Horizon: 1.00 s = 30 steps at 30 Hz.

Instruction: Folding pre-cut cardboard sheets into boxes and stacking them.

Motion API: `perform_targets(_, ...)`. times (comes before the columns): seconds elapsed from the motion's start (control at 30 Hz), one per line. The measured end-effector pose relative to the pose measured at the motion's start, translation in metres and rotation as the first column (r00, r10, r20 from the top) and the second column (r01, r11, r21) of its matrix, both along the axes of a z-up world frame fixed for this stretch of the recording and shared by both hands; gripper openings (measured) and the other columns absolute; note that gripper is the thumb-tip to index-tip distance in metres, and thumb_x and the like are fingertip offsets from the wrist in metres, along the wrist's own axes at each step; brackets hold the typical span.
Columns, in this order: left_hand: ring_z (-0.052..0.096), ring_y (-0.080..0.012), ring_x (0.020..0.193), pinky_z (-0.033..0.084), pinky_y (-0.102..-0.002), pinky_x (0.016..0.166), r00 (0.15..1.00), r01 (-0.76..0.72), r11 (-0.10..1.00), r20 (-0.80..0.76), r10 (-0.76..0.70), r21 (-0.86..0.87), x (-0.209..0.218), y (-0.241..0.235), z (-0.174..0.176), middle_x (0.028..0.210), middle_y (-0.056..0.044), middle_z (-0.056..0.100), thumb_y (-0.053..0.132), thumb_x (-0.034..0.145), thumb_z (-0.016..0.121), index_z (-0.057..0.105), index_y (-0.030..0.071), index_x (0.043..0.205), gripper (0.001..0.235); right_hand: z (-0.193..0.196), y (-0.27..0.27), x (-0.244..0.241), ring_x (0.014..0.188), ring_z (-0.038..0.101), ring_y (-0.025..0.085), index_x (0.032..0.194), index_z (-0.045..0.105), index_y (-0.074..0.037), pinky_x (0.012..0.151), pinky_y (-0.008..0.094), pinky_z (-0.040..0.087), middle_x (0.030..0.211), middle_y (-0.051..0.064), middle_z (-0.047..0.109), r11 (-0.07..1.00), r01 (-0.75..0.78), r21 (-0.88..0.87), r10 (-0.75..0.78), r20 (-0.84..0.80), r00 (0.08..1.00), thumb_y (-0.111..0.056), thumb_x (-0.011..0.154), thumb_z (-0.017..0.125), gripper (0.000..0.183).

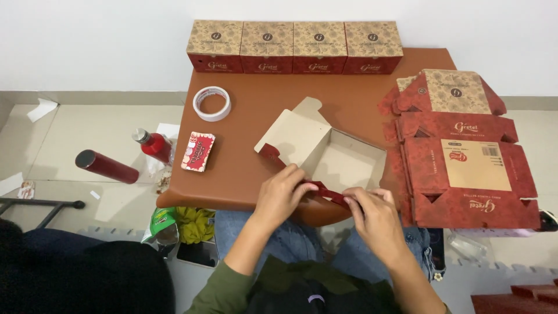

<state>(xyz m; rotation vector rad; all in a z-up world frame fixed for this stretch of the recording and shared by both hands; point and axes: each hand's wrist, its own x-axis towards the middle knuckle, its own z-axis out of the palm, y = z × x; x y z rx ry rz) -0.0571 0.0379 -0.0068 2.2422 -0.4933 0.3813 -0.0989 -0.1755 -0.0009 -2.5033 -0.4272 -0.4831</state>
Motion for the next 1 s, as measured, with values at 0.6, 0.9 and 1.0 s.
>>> perform_targets(0.6,0.068,-0.0227,0.075,0.056,-0.032,0.063,0.992,-0.033,0.999,0.125,0.029,0.034,0.009,-0.006,-0.035,0.079,0.002,0.057,0.036,0.092,0.069,0.061,0.019,0.088,0.019,-0.024,-0.003,0.016,0.078,0.076,0.015,0.096,0.071,-0.017,0.105,0.038,0.044,0.073,0.002,0.076,0.995,0.030,-0.100,-0.029,0.012,1.000,-0.015,0.094,0.068,0.005)
perform_targets(0.9,0.069,-0.0276,0.080,0.058,-0.039,0.064,0.976,0.110,0.990,0.181,-0.125,0.094,0.017,0.000,-0.019,0.097,0.000,0.061,0.035,0.091,0.068,0.062,0.018,0.086,0.019,-0.024,0.001,0.015,0.080,0.075,0.015,0.097,0.070,-0.018,0.108,0.041,0.042,0.078,0.000,0.076,0.993,-0.041,-0.109,0.054,0.120,0.991,-0.015,0.093,0.068,0.005)
perform_targets(1.0,0.071,-0.0241,0.083,0.058,-0.036,0.065,0.967,0.093,0.982,0.219,-0.128,0.165,0.018,-0.007,-0.034,0.100,0.003,0.061,0.038,0.091,0.066,0.062,0.020,0.088,0.019,-0.033,0.005,0.020,0.077,0.075,0.013,0.098,0.070,-0.020,0.107,0.038,0.043,0.075,-0.002,0.076,0.997,-0.038,-0.073,0.047,0.132,0.990,-0.017,0.093,0.069,0.006)
